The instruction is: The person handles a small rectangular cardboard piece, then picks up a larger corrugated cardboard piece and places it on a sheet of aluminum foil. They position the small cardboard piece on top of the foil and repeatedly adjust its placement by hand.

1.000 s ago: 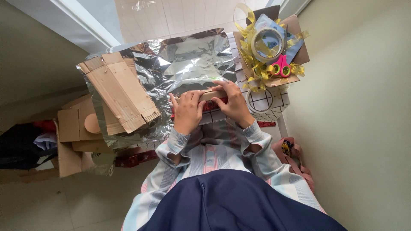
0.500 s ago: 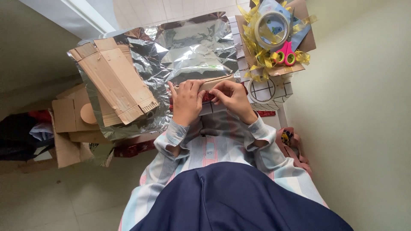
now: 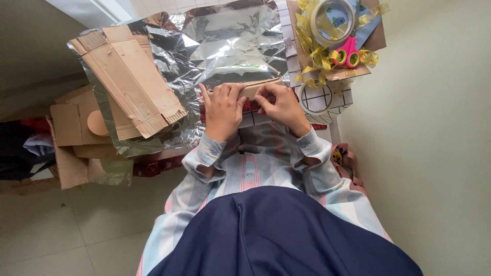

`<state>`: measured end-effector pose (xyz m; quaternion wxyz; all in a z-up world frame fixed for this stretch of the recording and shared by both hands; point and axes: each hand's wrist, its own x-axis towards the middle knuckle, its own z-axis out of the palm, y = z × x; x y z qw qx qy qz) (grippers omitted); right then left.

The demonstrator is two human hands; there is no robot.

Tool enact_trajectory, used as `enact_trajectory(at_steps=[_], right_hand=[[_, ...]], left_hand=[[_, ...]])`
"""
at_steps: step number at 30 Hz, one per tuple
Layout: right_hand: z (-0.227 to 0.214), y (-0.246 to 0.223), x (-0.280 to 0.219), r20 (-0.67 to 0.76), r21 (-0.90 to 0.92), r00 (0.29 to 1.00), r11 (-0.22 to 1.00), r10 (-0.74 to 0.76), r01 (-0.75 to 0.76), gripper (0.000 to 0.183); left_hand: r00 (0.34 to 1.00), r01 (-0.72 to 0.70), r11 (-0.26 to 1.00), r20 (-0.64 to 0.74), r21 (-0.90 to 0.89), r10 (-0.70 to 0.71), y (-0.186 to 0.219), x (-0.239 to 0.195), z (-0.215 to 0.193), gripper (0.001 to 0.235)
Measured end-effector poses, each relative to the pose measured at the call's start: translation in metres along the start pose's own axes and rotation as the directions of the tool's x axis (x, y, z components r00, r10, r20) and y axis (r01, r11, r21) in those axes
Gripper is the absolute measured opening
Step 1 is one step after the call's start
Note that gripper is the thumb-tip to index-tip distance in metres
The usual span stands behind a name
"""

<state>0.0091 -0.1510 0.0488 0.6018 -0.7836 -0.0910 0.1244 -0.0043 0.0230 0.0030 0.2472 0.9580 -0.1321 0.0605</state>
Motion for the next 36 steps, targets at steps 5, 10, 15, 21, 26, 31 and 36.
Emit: enact_trajectory(at_steps=[5, 10, 15, 21, 26, 31, 36], right_hand=[[-0.008, -0.011, 0.007, 0.059, -0.305, 0.998, 0.951, -0.038, 0.054, 0.004], [-0.014, -0.019, 0.024, 0.194, -0.556, 0.981, 0.82, -0.028, 0.133, 0.01], [-0.011, -0.031, 0.039, 0.386, -0.724, 0.921, 0.635, 0.047, 0.271, 0.011], [-0.003, -0.029, 0.053, 0.443, -0.786, 0.887, 0.532, 0.13, 0.315, 0.014], [0.001, -0.033, 0.055, 0.438, -0.798, 0.88, 0.528, 0.181, 0.289, 0.013], [0.001, -0.038, 0.054, 0.448, -0.799, 0.878, 0.517, 0.171, 0.306, 0.011], [0.001, -0.04, 0.055, 0.451, -0.799, 0.871, 0.523, 0.193, 0.298, 0.009]], left_hand=[[1.0, 0.001, 1.0, 0.001, -0.001, -0.001, 0.0, 0.001, -0.001, 0.026], [1.0, 0.001, 1.0, -0.004, 0.002, -0.001, 0.002, 0.0, -0.003, 0.026], [1.0, 0.014, 0.999, 0.0, 0.038, -0.014, 0.005, 0.001, -0.006, 0.025], [1.0, 0.009, 0.999, 0.003, 0.053, -0.01, -0.002, 0.001, 0.005, 0.022], [1.0, 0.001, 0.998, -0.006, 0.059, -0.001, -0.003, 0.0, 0.006, 0.02], [1.0, -0.006, 0.998, -0.003, 0.07, 0.006, -0.005, 0.0, 0.01, 0.02], [1.0, 0.017, 0.999, 0.01, 0.043, -0.017, -0.006, 0.0, 0.011, 0.019]])
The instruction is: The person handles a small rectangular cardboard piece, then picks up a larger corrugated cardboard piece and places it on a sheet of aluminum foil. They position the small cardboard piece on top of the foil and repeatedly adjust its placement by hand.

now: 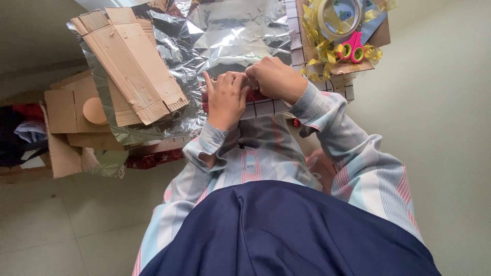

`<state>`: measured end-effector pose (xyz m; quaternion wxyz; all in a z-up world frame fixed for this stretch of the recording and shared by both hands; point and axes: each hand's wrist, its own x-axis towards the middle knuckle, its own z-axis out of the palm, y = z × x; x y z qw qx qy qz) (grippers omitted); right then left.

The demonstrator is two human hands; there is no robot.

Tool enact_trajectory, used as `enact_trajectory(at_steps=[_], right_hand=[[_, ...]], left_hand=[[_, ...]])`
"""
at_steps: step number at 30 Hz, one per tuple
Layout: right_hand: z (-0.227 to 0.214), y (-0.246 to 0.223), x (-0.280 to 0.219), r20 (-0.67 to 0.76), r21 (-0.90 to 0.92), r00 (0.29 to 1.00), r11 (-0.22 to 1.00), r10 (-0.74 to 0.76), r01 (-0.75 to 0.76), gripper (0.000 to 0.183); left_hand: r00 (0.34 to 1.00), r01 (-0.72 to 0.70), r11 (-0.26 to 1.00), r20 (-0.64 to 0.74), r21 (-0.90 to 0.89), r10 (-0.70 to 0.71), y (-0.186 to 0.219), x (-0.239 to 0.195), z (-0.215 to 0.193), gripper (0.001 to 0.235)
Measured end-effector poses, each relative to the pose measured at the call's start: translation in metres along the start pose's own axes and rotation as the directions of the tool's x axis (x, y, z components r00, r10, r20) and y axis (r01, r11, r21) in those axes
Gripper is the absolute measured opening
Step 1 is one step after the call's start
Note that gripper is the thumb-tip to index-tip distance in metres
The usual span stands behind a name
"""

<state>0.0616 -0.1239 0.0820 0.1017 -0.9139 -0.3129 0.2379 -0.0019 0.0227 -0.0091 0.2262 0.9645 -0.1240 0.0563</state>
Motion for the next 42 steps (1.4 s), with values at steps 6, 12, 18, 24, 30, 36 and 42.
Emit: enact_trajectory(at_steps=[6, 12, 18, 24, 30, 36, 42], right_hand=[[-0.001, 0.0014, -0.0007, 0.007, 0.042, 1.0, 0.999, 0.0, -0.001, 0.007], [-0.0027, 0.0021, -0.0022, 0.015, 0.036, 1.0, 0.999, -0.021, 0.02, 0.01], [-0.0016, 0.0016, -0.002, 0.006, 0.018, 0.999, 0.999, -0.038, 0.038, 0.011], [0.0023, 0.003, 0.0003, -0.009, 0.008, 0.999, 0.999, -0.048, 0.048, 0.01], [-0.0023, -0.0015, -0.003, -0.015, -0.009, 0.998, 0.998, -0.057, 0.057, 0.011], [0.0023, 0.0022, 0.0017, -0.035, -0.05, 0.995, 0.995, -0.09, 0.089, 0.008], [0.0001, 0.0022, 0.0031, -0.047, -0.095, 0.989, 0.986, -0.139, 0.134, 0.017]], left_hand=[[1.0, -0.017, 1.0, -0.01, 0.019, 0.017, 0.0016, -0.0002, -0.003, 0.021], [1.0, -0.016, 1.0, -0.015, 0.021, 0.016, 0.0024, 0.0003, -0.0043, 0.021], [1.0, -0.012, 1.0, -0.019, 0.019, 0.012, 0.0021, 0.0007, -0.0033, 0.02], [1.0, -0.016, 1.0, -0.025, 0.024, 0.016, 0.0012, 0.0001, -0.0017, 0.02], [1.0, -0.01, 1.0, -0.019, 0.013, 0.01, 0.0012, 0.0003, -0.0023, 0.019], [1.0, -0.013, 1.0, -0.027, 0.021, 0.014, 0.0023, 0.0003, -0.0044, 0.02], [1.0, -0.01, 1.0, -0.028, 0.004, 0.01, 0.0043, 0.0004, -0.0083, 0.021]])
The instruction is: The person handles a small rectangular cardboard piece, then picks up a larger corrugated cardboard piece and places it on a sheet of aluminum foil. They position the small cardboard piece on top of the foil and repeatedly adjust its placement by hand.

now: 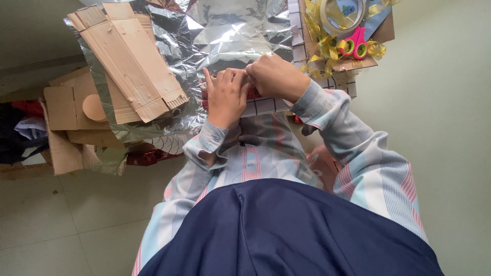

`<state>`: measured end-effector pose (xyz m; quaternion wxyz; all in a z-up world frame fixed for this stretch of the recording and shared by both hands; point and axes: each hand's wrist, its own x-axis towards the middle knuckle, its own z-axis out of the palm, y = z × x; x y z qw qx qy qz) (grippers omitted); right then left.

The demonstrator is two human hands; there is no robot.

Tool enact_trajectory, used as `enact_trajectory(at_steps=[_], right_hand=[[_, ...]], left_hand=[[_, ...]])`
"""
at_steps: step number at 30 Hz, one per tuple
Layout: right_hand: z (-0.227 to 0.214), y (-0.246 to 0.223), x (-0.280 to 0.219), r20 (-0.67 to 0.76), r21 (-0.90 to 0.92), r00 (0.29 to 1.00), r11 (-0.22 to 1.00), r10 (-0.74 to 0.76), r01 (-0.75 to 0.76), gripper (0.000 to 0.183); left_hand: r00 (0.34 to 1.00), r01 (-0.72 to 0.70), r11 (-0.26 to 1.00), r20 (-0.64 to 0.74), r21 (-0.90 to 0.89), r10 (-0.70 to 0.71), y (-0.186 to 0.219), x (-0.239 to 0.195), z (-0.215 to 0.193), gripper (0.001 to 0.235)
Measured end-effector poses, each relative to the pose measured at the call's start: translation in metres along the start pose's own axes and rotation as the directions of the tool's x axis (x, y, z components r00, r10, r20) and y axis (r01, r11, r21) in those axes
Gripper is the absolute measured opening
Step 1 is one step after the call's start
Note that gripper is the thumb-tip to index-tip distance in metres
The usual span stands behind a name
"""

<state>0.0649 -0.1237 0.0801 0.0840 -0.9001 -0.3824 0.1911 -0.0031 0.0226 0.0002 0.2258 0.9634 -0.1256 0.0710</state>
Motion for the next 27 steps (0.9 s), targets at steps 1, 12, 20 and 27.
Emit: enact_trajectory(at_steps=[1, 12, 20, 27], right_hand=[[-0.001, 0.0, 0.0, 0.0, 0.001, 1.0, 1.0, 0.001, -0.001, 0.017], [-0.01, -0.009, -0.005, -0.001, -0.036, 1.0, 0.999, -0.003, 0.003, 0.019], [-0.002, -0.007, -0.005, 0.003, -0.032, 0.999, 0.998, 0.047, -0.047, 0.02], [-0.001, -0.013, -0.01, -0.012, 0.057, 0.982, 0.98, 0.19, -0.189, 0.017]], left_hand=[[1.0, -0.001, 1.0, 0.002, 0.0, 0.001, 0.0, 0.0, 0.0, 0.021], [1.0, 0.001, 1.0, -0.001, -0.011, -0.001, 0.001, 0.0, -0.002, 0.022], [1.0, 0.002, 1.0, -0.003, -0.019, -0.002, -0.001, 0.0, 0.001, 0.023], [0.997, -0.032, 0.998, -0.068, -0.057, 0.028, 0.009, 0.001, -0.016, 0.019]])
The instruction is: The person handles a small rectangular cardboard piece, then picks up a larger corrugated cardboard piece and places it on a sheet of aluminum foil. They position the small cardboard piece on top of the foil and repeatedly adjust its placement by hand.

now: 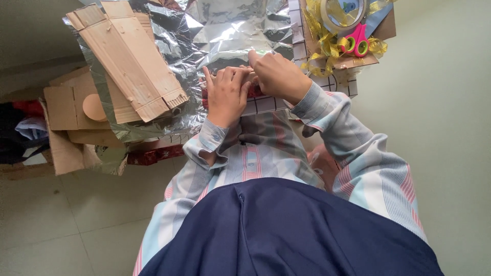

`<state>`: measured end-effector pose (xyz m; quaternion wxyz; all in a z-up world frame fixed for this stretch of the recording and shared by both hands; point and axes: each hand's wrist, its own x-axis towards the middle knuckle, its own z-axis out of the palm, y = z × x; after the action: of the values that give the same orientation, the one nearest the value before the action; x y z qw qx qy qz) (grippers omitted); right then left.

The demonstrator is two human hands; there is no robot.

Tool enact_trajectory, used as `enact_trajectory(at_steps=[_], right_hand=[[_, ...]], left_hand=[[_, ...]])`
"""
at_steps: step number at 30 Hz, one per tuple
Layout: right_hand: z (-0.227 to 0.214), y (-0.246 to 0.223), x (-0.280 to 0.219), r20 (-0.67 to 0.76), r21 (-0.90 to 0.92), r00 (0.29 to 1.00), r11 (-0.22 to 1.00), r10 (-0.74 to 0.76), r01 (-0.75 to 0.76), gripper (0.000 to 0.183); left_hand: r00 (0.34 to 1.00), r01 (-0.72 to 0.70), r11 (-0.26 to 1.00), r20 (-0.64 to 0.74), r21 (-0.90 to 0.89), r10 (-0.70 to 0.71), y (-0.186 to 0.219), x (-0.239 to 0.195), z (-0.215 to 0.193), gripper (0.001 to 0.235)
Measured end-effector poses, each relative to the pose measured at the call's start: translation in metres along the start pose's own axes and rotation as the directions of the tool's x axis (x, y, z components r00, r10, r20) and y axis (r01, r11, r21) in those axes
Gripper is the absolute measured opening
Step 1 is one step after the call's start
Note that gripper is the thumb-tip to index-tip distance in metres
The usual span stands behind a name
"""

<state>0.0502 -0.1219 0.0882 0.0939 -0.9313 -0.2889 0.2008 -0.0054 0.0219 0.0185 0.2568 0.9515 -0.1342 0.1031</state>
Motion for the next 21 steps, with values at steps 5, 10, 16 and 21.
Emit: enact_trajectory(at_steps=[5, 10, 16, 21], right_hand=[[0.023, 0.012, -0.007, -0.367, 0.108, 0.928, 0.988, -0.062, 0.109, 0.009], [0.05, 0.0, -0.034, -0.681, -0.043, 0.728, 0.997, -0.081, 0.071, 0.007], [0.084, -0.006, -0.051, -0.748, -0.032, 0.663, 0.999, -0.025, 0.002, 0.02], [0.096, -0.002, -0.049, -0.776, -0.155, 0.627, 0.983, -0.061, -0.096, 0.024]], left_hand=[[1.0, 0.001, 1.0, -0.003, -0.009, -0.001, 0.002, -0.002, -0.001, 0.02], [0.999, 0.016, 1.0, 0.035, 0.001, -0.017, -0.006, -0.003, 0.009, 0.024], [0.999, 0.01, 1.0, 0.035, -0.017, -0.01, -0.011, -0.003, 0.014, 0.023], [1.0, 0.01, 1.0, 0.029, -0.006, -0.01, -0.009, -0.002, 0.011, 0.024]])
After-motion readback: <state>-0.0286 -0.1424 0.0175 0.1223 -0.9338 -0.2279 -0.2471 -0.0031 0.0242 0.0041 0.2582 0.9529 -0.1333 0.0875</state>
